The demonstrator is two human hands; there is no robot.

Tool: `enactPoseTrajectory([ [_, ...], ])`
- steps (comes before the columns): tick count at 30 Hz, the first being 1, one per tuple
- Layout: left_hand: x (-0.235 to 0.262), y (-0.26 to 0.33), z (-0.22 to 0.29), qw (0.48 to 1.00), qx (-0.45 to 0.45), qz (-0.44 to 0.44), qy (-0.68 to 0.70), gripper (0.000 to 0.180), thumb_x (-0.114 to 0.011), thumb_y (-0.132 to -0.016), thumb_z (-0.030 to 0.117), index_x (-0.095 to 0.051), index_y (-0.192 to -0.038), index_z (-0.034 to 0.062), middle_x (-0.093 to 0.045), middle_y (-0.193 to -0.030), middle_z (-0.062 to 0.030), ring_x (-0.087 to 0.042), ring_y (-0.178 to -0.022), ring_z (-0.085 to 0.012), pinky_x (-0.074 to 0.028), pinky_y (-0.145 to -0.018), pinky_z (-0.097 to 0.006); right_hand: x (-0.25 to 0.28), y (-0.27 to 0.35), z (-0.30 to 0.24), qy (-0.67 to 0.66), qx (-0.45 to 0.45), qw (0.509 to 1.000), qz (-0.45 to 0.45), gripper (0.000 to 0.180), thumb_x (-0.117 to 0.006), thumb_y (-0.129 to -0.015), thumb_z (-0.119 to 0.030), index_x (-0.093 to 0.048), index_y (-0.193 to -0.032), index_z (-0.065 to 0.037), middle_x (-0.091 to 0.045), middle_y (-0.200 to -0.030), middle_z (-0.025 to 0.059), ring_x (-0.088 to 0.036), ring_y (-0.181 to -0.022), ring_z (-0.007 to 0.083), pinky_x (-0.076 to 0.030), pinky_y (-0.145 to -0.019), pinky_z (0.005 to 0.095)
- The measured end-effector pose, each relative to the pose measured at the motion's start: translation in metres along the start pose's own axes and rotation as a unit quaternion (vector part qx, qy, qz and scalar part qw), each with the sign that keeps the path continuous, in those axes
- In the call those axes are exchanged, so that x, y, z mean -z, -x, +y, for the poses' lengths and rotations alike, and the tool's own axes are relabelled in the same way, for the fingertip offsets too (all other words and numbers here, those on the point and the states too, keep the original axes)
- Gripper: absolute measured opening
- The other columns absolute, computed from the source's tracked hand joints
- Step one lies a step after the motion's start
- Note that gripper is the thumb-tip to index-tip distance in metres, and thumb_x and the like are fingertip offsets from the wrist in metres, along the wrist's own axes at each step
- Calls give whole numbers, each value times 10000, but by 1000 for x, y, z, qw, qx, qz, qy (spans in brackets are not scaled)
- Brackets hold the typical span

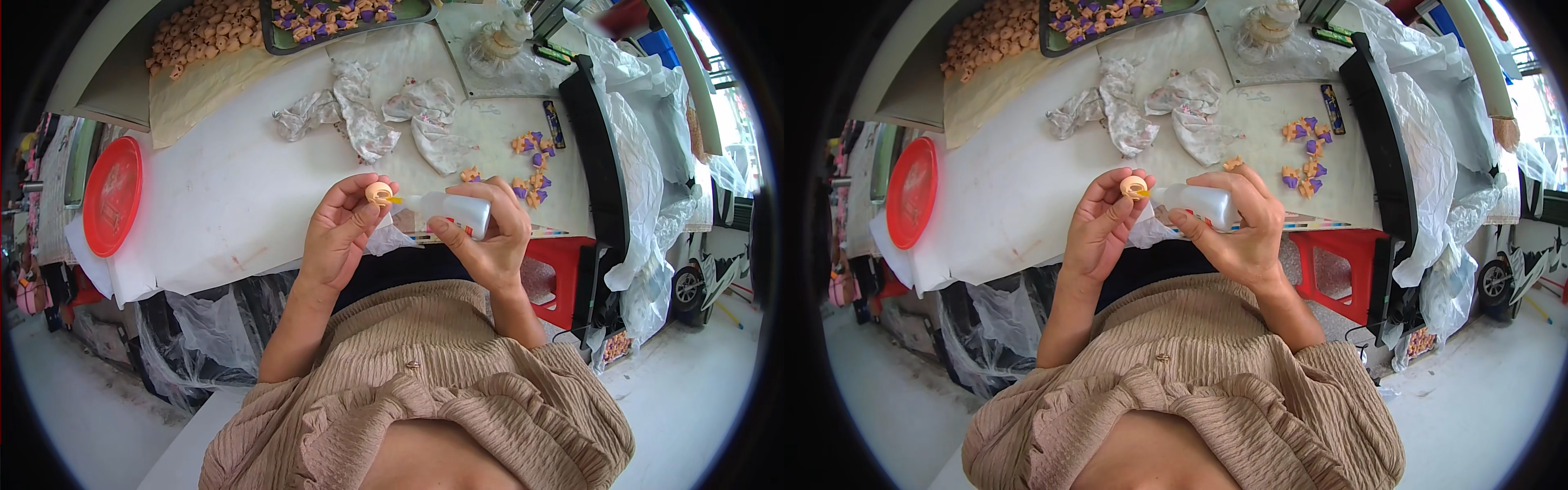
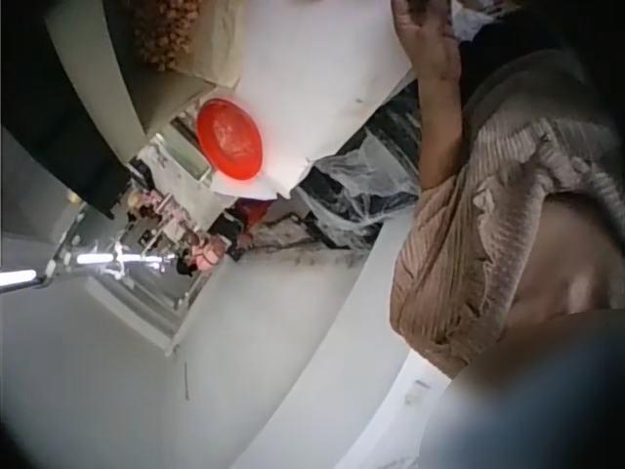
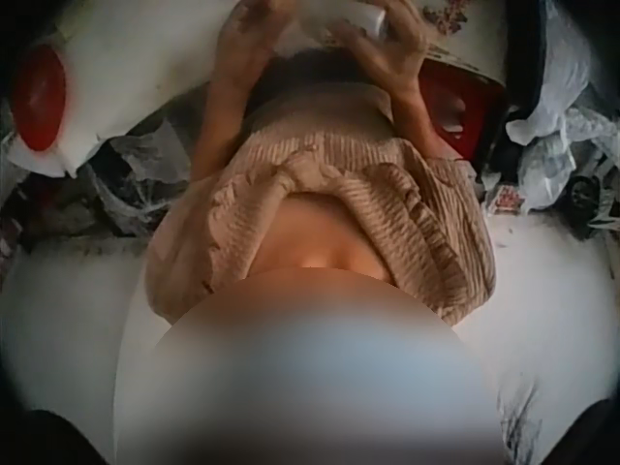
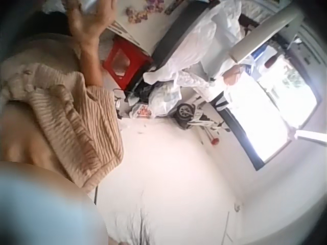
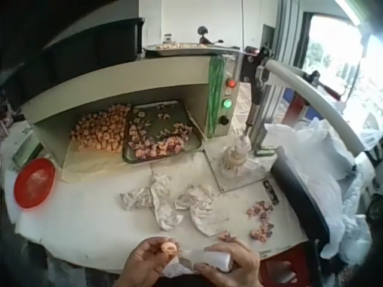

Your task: The person is applying glue to small figurine parts and assembling them on a workbench.

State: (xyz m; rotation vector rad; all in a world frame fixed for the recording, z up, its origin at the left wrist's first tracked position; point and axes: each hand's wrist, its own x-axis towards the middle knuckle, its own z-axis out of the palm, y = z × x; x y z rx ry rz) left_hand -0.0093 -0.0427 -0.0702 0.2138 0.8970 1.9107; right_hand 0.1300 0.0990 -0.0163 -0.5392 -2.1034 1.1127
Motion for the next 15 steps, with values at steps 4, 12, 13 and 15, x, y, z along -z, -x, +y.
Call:
enactPoseTrajectory([
  [4,0,0,0,1000,0,4,-4,335,-593,-896,1,-525,-1222,40,-566,-1251,-98,-525,-1216,-226,-439,-1027,-307,2,0,0,7,1,1000,9,352,-845,-665,-198,-675,-909,-8,-599,-752,55,-556,-677,150,-414,-591,261],
  [12,-1,-1,-2,1000,4,4,-4,322,-585,-901,-2,-532,-1215,42,-573,-1244,-95,-527,-1214,-222,-441,-1024,-304,6,2,3,2,-12,1000,7,355,-846,-666,-213,-676,-900,-8,-598,-748,55,-551,-669,150,-411,-590,264],
  [13,-1,-1,-2,1000,3,2,-4,322,-582,-901,-6,-533,-1215,40,-574,-1243,-96,-528,-1214,-223,-442,-1024,-303,6,3,4,-2,-14,1000,7,356,-846,-667,-218,-675,-898,-8,-597,-748,55,-548,-666,149,-409,-588,262],
  [15,-1,-1,-3,1000,1,1,-3,322,-579,-901,-11,-533,-1215,39,-575,-1242,-97,-528,-1214,-224,-444,-1025,-302,8,3,3,6,-18,1000,6,357,-846,-668,-222,-675,-896,-8,-597,-747,54,-543,-663,147,-406,-586,261],
])
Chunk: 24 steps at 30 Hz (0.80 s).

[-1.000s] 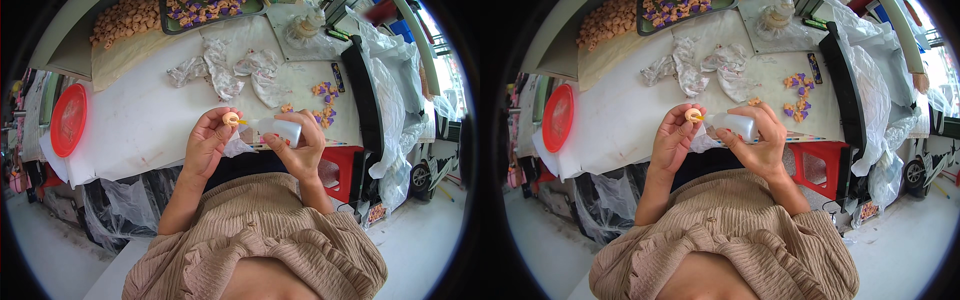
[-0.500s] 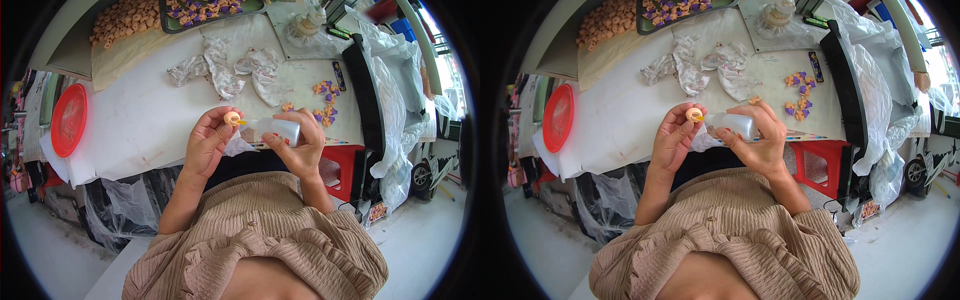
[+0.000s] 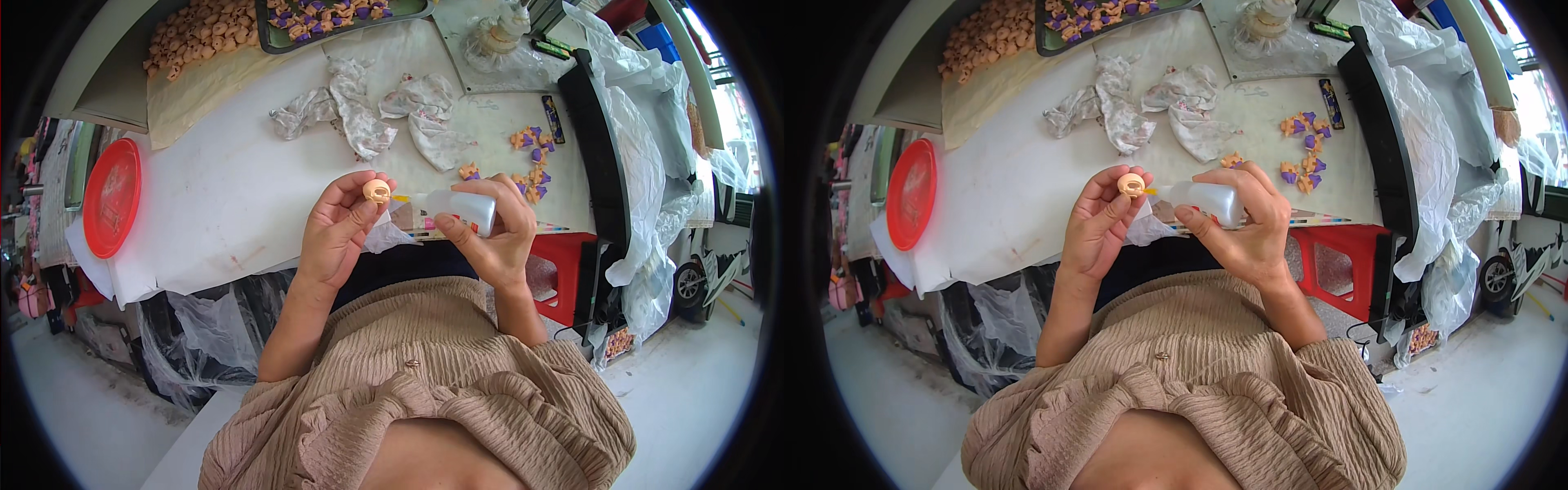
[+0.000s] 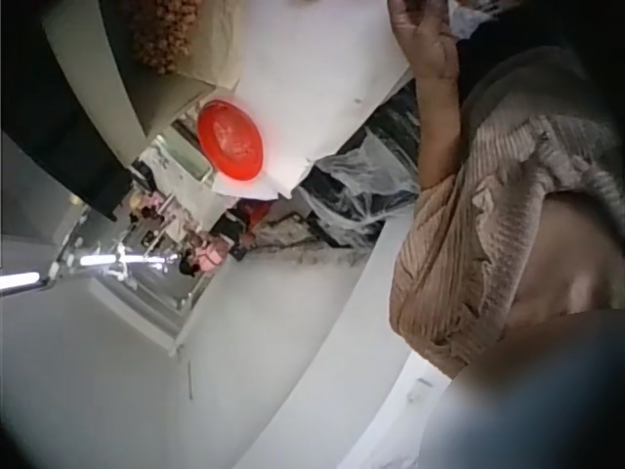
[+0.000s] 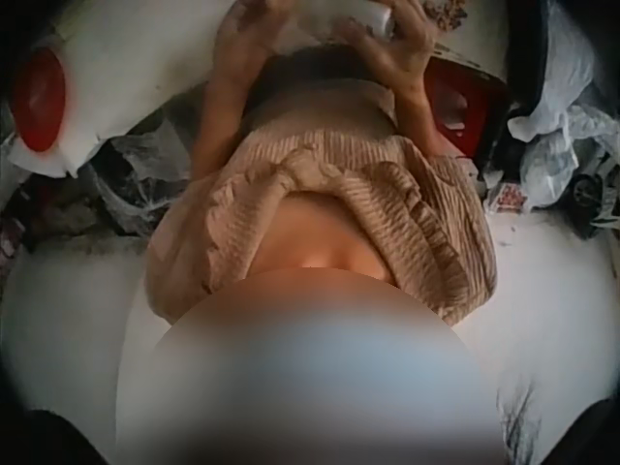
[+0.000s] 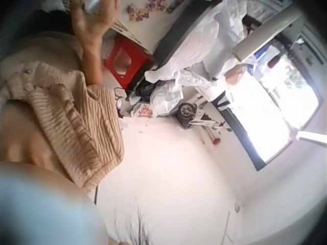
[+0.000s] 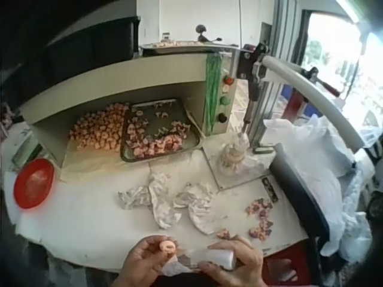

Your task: The person is applying glue to small figurine parts and assembling them on a workbench.

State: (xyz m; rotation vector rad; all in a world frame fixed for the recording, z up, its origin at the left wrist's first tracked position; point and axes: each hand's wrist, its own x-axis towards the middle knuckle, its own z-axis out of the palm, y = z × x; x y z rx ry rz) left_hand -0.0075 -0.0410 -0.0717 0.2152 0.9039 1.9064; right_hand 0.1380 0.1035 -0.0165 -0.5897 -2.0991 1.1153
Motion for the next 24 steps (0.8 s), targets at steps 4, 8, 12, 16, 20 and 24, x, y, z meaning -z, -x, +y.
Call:
enactPoseTrajectory([
  [4,-2,1,0,1000,2,5,-2,322,-574,-901,-18,-533,-1215,34,-573,-1245,-103,-529,-1214,-232,-447,-1028,-304,3,1,-1,16,-1,1000,6,358,-846,-670,-234,-674,-891,-10,-598,-744,53,-533,-658,143,-400,-578,259],
  [8,-2,0,0,1000,2,10,-4,322,-576,-900,-17,-531,-1215,30,-572,-1246,-107,-528,-1215,-238,-447,-1032,-311,4,2,1,18,-2,1000,10,357,-845,-670,-237,-674,-888,-11,-602,-745,51,-530,-656,143,-398,-576,262],
  [12,-2,-1,-2,1000,4,6,2,324,-575,-901,-16,-529,-1219,30,-573,-1243,-110,-527,-1216,-239,-448,-1031,-312,5,2,3,23,7,1000,1,358,-844,-669,-234,-673,-894,-13,-602,-742,49,-527,-653,143,-396,-575,264],
  [16,-1,-1,-1,1000,-2,11,1,325,-573,-906,-9,-525,-1225,27,-575,-1238,-113,-532,-1210,-240,-449,-1032,-315,4,2,3,14,-6,1000,0,358,-841,-677,-220,-665,-905,-7,-601,-767,55,-537,-677,140,-401,-584,263],
  [20,-5,-2,2,1000,7,18,14,306,-575,-904,-15,-538,-1205,25,-579,-1219,-105,-547,-1187,-239,-458,-1012,-309,0,0,14,-5,11,999,38,342,-826,-699,-166,-650,-939,1,-605,-822,69,-556,-723,143,-436,-625,272],
  [24,-11,-3,2,999,18,9,26,309,-579,-905,-5,-533,-1209,27,-582,-1219,-104,-547,-1189,-236,-462,-1012,-309,-14,-10,20,-94,-91,990,56,322,-791,-726,-92,-632,-989,5,-615,-879,89,-601,-817,176,-487,-704,311],
])
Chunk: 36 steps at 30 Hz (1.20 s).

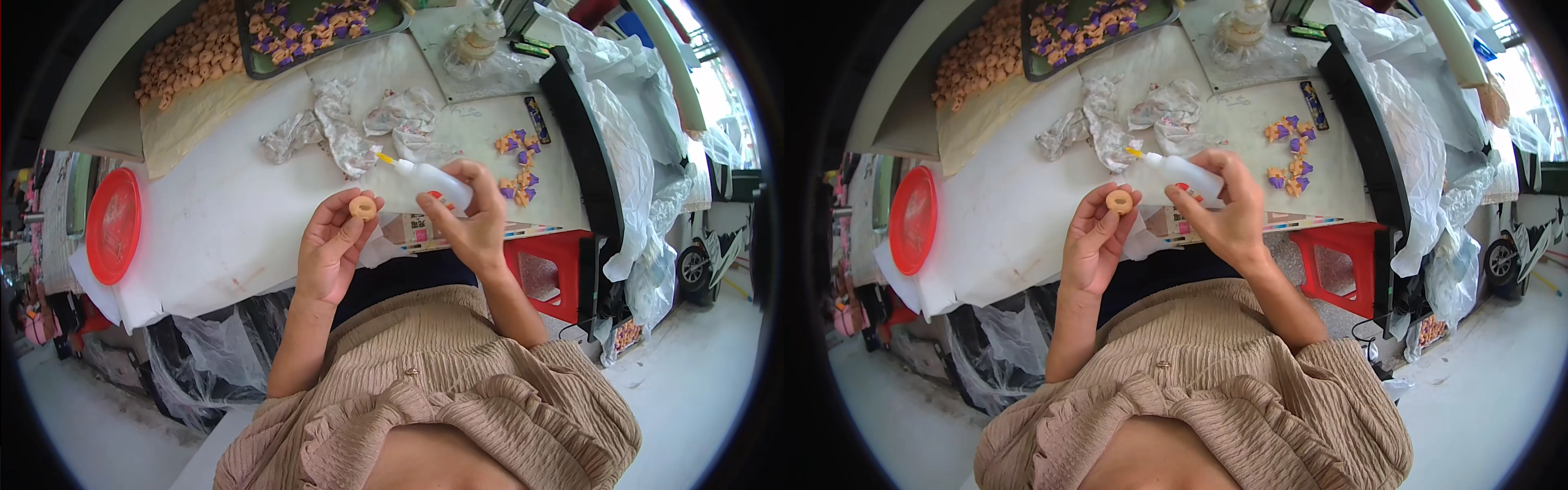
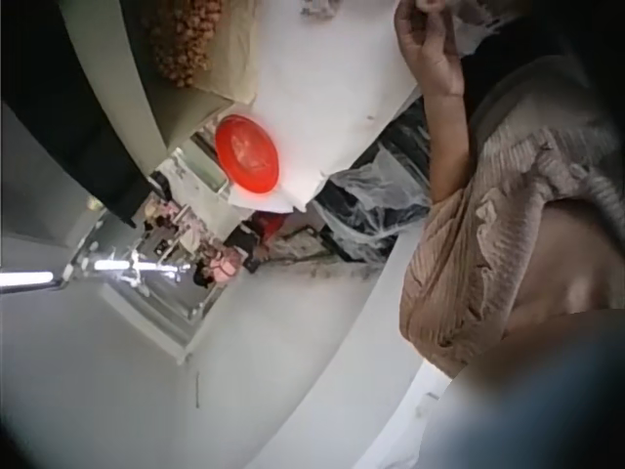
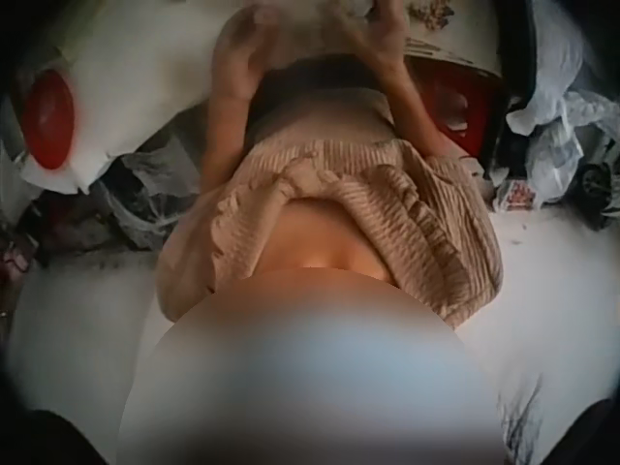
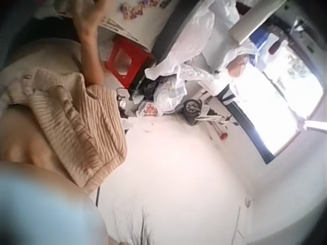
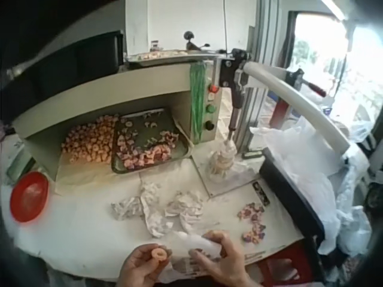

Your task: The person is applying glue to small figurine parts and assembling them on a workbench.

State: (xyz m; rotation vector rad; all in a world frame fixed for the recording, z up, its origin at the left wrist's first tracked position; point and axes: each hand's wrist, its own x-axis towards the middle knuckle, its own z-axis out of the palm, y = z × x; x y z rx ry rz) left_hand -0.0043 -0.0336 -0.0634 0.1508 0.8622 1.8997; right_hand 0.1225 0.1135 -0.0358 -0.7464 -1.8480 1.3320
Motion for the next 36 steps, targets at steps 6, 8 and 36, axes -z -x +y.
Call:
enactPoseTrajectory([
  [6,-11,7,-6,1000,-9,15,3,313,-573,-910,1,-524,-1218,31,-585,-1222,-109,-543,-1193,-241,-451,-1039,-327,-4,-15,11,120,103,987,-25,351,-760,-736,-96,-626,-1047,-1,-640,-937,133,-634,-875,265,-505,-750,348],
  [8,-14,9,-10,1000,-5,7,4,315,-574,-909,1,-526,-1219,31,-587,-1221,-108,-544,-1193,-244,-452,-1039,-329,-4,-14,15,163,109,979,-49,379,-754,-737,-120,-625,-1075,-2,-641,-950,151,-622,-881,322,-504,-757,370],
  [36,-50,17,-9,999,12,-38,16,324,-595,-900,15,-536,-1218,29,-598,-1192,-121,-583,-1133,-249,-501,-972,-321,123,-71,18,434,159,883,-84,172,-672,-756,-53,-669,-927,-44,-617,-888,110,-552,-903,297,-456,-802,367],
])
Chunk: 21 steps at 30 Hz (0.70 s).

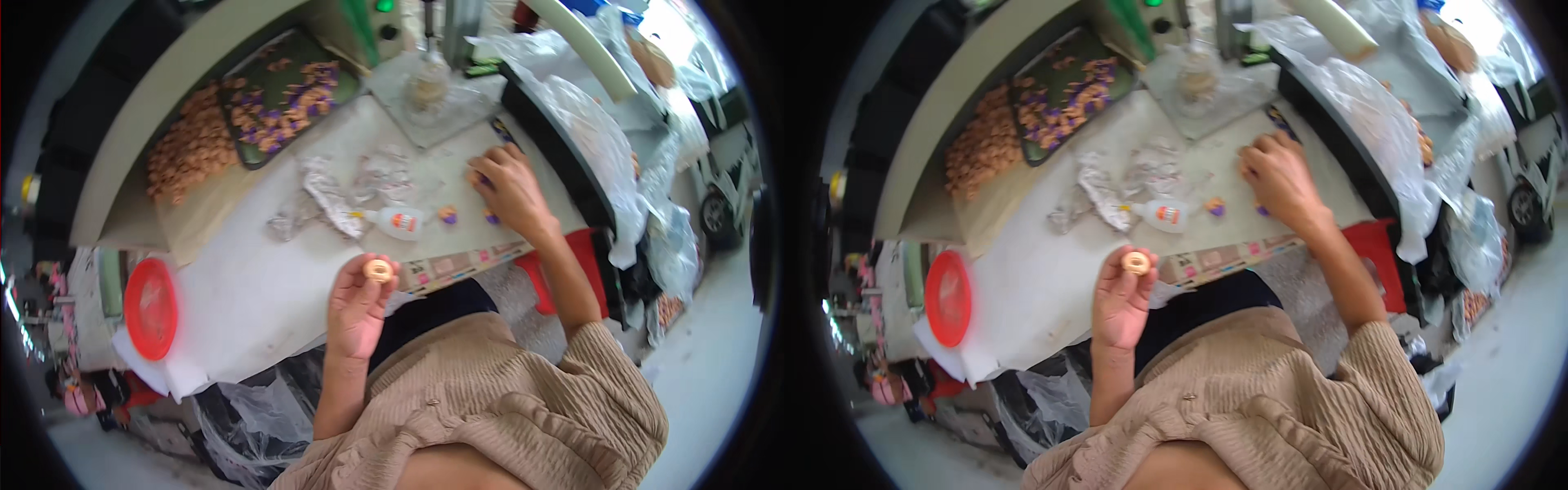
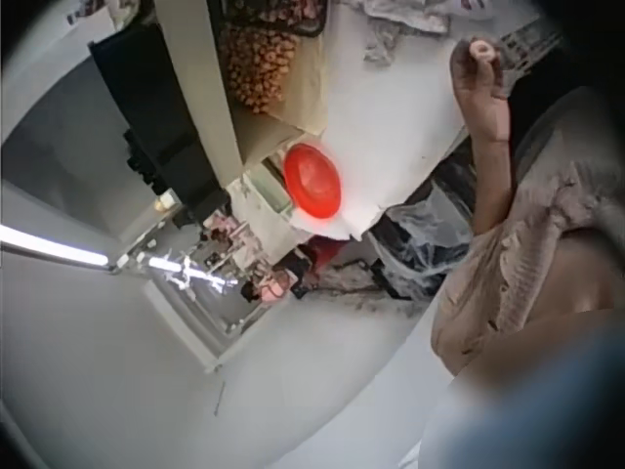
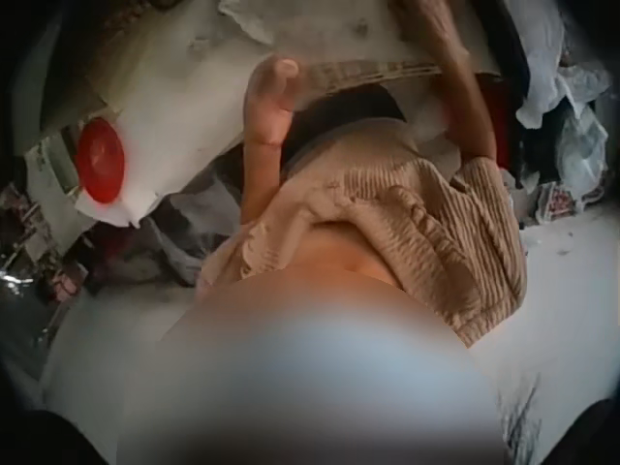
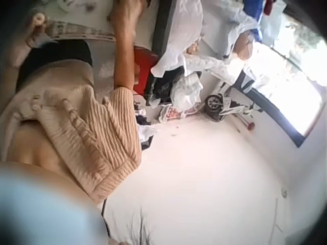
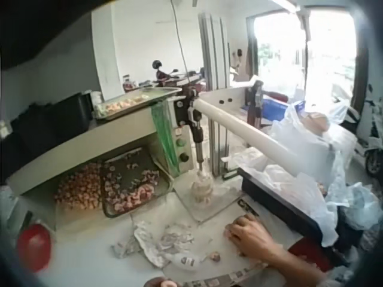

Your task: The person is applying glue to small figurine parts and assembling them on a workbench.

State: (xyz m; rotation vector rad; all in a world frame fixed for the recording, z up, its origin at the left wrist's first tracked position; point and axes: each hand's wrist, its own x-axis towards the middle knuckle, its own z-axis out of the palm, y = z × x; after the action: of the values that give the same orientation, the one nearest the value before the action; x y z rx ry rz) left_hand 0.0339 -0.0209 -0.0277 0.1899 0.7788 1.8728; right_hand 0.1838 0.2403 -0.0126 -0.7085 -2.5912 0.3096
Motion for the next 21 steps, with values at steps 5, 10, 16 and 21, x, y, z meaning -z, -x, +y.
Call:
enactPoseTrajectory([
  [5,-4,3,15,1000,27,-13,-1,312,-616,-897,43,-548,-1202,47,-608,-1168,-94,-600,-1101,-219,-512,-936,-304,18,-2,-29,-89,-14,996,4,144,-656,-772,-3,-649,-915,-14,-573,-849,110,-583,-834,271,-482,-723,335],
  [10,-4,-5,15,999,20,-8,-23,309,-607,-913,80,-544,-1214,46,-617,-1139,-80,-618,-1055,-199,-522,-913,-300,15,-2,-74,-369,-8,930,4,127,-646,-824,21,-651,-950,2,-579,-921,78,-599,-831,152,-495,-694,259],
  [16,-5,-18,5,999,14,-19,-29,347,-595,-922,80,-514,-1254,23,-595,-1163,-81,-614,-1053,-184,-516,-934,-307,14,8,-110,-527,-94,835,-129,151,-677,-834,-22,-663,-982,7,-631,-937,71,-619,-827,128,-506,-723,242],
  [21,-6,-19,-4,998,24,-42,-40,361,-595,-924,85,-505,-1265,10,-594,-1145,-83,-612,-1044,-174,-510,-948,-316,5,17,-106,-407,0,912,-39,176,-711,-809,-45,-672,-973,6,-661,-934,80,-645,-823,147,-519,-726,250],
])
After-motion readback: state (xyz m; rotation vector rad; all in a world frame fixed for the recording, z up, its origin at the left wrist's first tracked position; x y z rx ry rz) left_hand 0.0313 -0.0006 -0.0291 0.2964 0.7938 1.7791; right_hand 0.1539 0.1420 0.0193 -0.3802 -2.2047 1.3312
